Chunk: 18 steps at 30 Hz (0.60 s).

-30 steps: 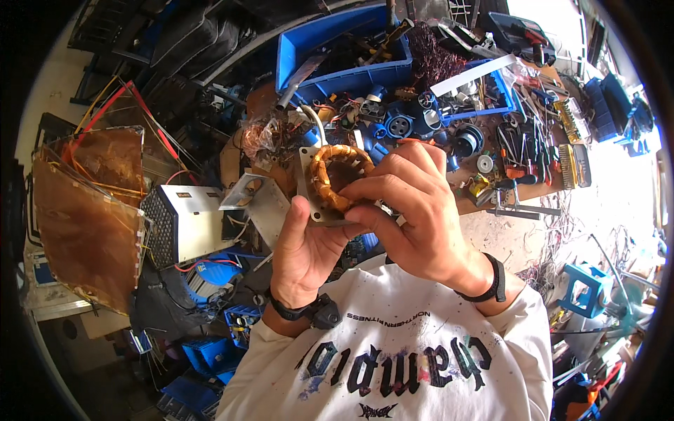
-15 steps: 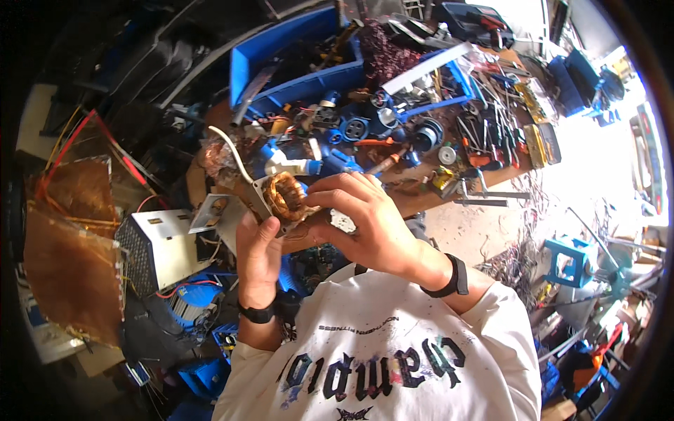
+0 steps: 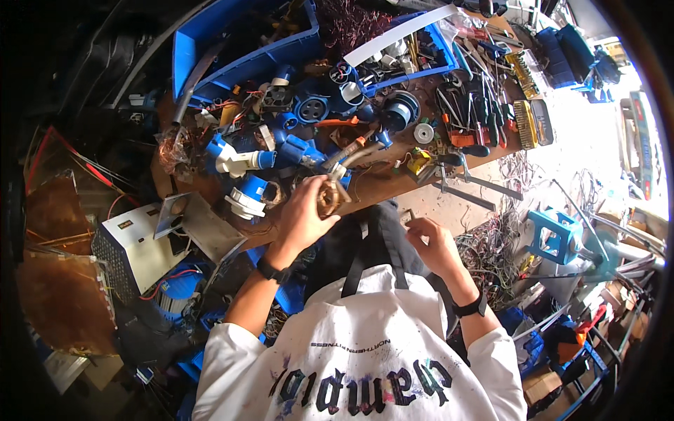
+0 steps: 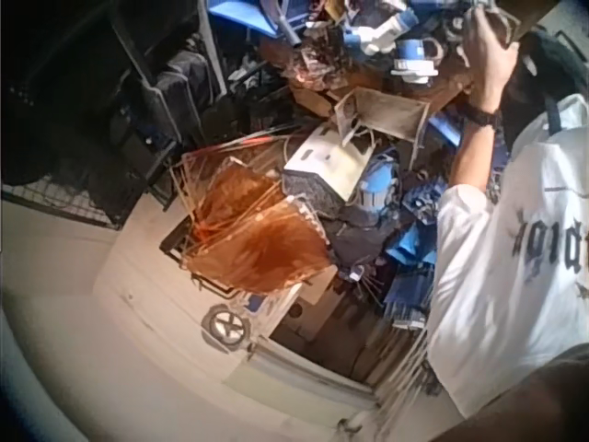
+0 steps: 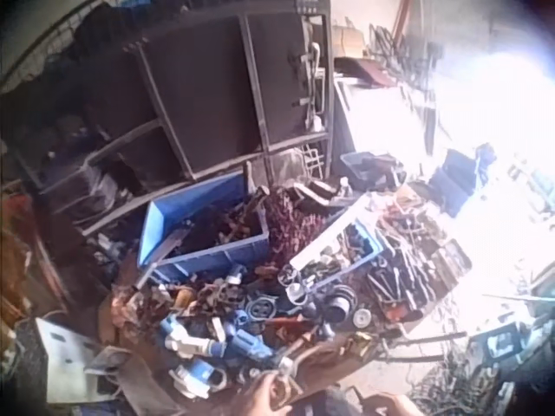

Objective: The person works at a cluttered workbench, first handling a bundle of red and black wires. They then pick up a copper-wound motor component and inspect it closely. Finally, they use wire cutters to strip the insulation from the ends of a white LED strip.

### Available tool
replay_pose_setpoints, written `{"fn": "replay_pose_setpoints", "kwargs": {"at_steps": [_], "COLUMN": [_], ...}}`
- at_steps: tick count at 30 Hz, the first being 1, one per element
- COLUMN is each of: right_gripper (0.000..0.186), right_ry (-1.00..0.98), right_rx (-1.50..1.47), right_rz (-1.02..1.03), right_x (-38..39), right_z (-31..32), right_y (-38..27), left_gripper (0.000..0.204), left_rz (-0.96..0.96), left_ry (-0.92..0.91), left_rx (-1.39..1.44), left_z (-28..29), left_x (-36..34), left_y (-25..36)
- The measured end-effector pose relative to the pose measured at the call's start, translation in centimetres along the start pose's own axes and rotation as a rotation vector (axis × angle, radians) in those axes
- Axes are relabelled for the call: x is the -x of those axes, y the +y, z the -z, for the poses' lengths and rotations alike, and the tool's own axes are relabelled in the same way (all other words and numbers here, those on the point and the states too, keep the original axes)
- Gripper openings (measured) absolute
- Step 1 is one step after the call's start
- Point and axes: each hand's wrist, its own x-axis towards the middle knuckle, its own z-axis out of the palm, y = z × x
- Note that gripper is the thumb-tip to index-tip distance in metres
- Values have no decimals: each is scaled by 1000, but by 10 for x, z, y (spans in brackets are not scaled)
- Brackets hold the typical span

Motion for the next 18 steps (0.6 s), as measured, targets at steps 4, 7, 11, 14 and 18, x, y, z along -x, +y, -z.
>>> {"fn": "replay_pose_setpoints", "kwargs": {"at_steps": [4,7,11,14,18], "right_gripper": [20,18,18,17,17], "right_ry": [-30,-51,-63,-61,-6], "right_rx": [-43,5,-106,-142,-293], "right_rz": [-159,-237,-359,-399,-421], "right_x": [3,9,21,26,31], "right_z": [17,32,52,68,83], "right_y": [47,88,132,156,201], "left_gripper": [78,76,56,50,51], "left_rz": [-83,-116,-182,-194,-122], "left_ry": [-150,-184,-182,-171,-176], "left_rx": [-174,-364,-589,-706,-762], "left_z": [-66,-119,-157,-176,-190], "left_x": [-39,-57,-73,-81,-86], "left_y": [-7,-26,-39,-49,-62]}}
